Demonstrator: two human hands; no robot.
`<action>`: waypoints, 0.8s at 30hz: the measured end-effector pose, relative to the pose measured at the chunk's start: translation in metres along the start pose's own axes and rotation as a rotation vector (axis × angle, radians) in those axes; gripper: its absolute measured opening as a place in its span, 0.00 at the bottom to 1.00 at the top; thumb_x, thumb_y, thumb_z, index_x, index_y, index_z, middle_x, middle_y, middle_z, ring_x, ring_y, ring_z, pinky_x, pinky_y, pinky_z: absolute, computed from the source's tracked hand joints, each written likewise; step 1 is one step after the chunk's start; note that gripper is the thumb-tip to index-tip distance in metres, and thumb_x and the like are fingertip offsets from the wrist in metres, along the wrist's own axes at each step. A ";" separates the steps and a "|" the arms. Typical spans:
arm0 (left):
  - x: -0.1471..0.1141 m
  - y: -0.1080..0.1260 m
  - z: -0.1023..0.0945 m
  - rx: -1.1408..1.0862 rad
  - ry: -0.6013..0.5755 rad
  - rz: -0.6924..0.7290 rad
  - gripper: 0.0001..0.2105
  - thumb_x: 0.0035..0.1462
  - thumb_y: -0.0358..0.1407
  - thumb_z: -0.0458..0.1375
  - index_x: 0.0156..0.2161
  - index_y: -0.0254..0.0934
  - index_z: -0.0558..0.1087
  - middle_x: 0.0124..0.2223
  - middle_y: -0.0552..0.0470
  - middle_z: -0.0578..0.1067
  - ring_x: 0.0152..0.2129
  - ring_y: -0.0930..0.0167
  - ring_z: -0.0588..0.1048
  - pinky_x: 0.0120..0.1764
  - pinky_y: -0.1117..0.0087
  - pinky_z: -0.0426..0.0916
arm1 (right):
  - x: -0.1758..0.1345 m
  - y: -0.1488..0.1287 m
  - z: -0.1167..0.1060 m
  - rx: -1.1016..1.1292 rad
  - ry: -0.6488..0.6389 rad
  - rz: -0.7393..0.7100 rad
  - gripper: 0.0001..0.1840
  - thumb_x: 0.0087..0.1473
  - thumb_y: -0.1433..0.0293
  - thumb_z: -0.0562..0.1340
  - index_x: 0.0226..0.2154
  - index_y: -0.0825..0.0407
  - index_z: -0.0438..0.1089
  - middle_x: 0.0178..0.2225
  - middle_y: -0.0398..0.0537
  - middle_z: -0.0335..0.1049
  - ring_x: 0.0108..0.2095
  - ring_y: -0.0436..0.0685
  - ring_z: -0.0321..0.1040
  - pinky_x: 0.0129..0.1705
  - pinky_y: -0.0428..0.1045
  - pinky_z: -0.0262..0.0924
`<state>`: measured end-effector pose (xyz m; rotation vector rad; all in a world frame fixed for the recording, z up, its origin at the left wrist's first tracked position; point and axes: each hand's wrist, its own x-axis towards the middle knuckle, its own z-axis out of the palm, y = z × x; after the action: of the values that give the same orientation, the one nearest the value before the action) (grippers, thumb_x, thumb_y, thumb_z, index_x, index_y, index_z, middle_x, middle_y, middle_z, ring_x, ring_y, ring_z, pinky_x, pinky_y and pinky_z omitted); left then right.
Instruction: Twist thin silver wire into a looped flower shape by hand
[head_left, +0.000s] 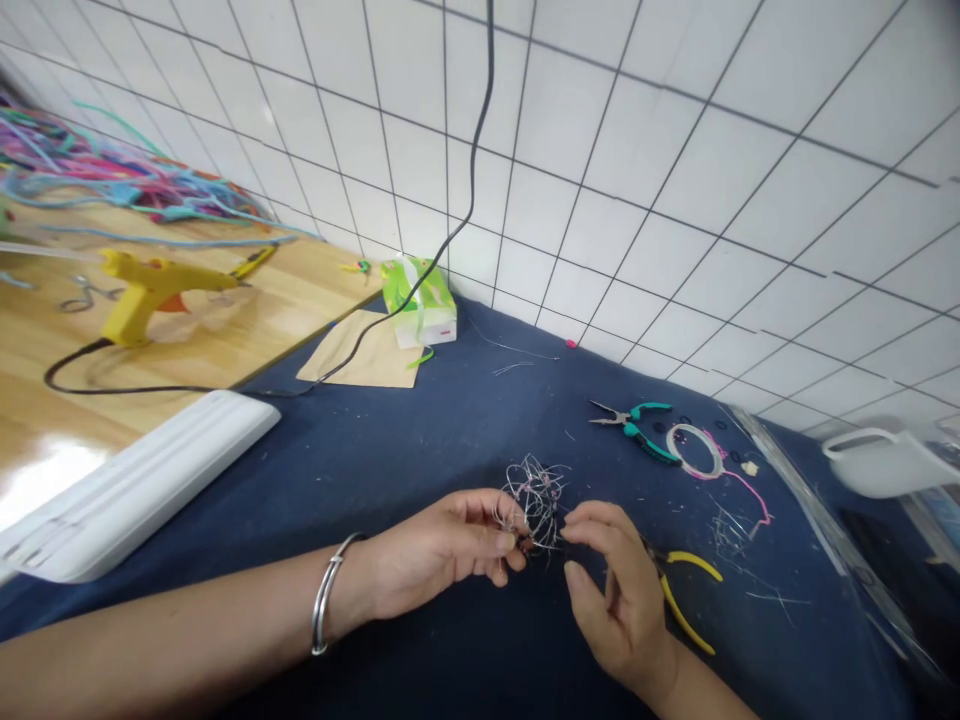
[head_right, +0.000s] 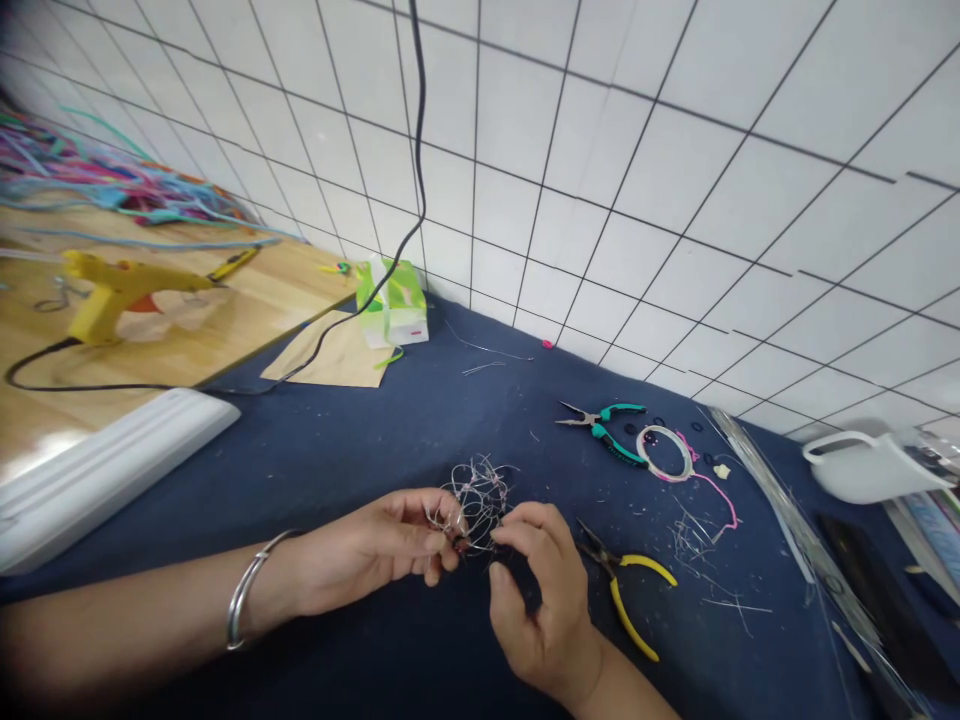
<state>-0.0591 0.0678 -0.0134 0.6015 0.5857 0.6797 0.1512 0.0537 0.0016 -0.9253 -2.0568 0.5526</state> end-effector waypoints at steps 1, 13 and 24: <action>-0.001 0.000 0.001 0.009 0.000 0.005 0.08 0.50 0.27 0.58 0.38 0.32 0.69 0.32 0.49 0.71 0.30 0.73 0.71 0.34 0.72 0.64 | -0.001 -0.002 0.000 -0.027 -0.024 -0.040 0.18 0.47 0.79 0.57 0.43 0.52 0.62 0.41 0.52 0.60 0.42 0.58 0.60 0.43 0.56 0.58; -0.009 0.000 0.009 0.146 0.017 0.057 0.08 0.47 0.28 0.61 0.36 0.32 0.71 0.30 0.51 0.71 0.28 0.74 0.70 0.33 0.72 0.63 | -0.001 -0.010 0.007 -0.082 -0.034 0.129 0.19 0.50 0.75 0.58 0.46 0.52 0.60 0.39 0.51 0.61 0.38 0.56 0.61 0.41 0.53 0.60; -0.009 -0.004 0.010 0.137 0.016 0.037 0.06 0.49 0.30 0.60 0.35 0.32 0.71 0.28 0.51 0.72 0.27 0.74 0.70 0.34 0.71 0.63 | 0.005 -0.015 0.002 0.081 -0.008 0.312 0.06 0.49 0.75 0.58 0.32 0.51 0.63 0.29 0.42 0.60 0.29 0.50 0.60 0.33 0.47 0.58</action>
<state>-0.0567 0.0562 -0.0064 0.7366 0.6411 0.6833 0.1412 0.0483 0.0123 -1.2059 -1.8928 0.7993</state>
